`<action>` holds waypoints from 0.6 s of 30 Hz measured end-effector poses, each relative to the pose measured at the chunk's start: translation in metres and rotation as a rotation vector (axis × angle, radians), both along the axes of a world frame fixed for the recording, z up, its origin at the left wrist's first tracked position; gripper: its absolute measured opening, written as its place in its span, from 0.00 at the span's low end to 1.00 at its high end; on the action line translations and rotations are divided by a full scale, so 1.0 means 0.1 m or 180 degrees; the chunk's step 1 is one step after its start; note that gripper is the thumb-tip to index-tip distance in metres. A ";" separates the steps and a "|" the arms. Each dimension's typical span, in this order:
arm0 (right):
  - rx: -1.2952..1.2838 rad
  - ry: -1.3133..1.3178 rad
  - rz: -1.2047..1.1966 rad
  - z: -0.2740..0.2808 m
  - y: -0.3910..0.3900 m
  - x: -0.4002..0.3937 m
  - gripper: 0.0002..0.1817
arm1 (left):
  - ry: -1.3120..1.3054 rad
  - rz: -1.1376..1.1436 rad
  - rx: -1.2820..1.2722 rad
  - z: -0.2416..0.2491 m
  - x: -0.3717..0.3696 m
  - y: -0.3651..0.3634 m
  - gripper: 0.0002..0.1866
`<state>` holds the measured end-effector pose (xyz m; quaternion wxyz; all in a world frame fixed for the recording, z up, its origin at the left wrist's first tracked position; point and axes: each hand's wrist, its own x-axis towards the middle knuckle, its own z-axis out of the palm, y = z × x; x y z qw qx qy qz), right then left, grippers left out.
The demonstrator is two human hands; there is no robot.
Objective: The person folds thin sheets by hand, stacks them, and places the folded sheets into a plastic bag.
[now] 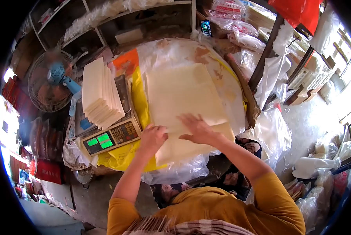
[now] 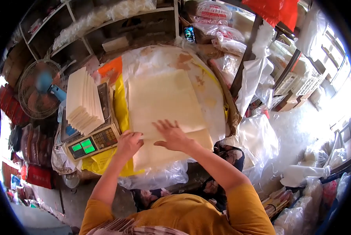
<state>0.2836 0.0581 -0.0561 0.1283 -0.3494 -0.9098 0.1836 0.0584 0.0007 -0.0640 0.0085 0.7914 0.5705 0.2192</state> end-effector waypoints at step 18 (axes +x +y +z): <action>-0.2225 0.1411 -0.1676 -0.38 0.21 0.88 0.19 | -0.3359 0.0628 -0.1488 -0.60 -0.12 0.03 0.26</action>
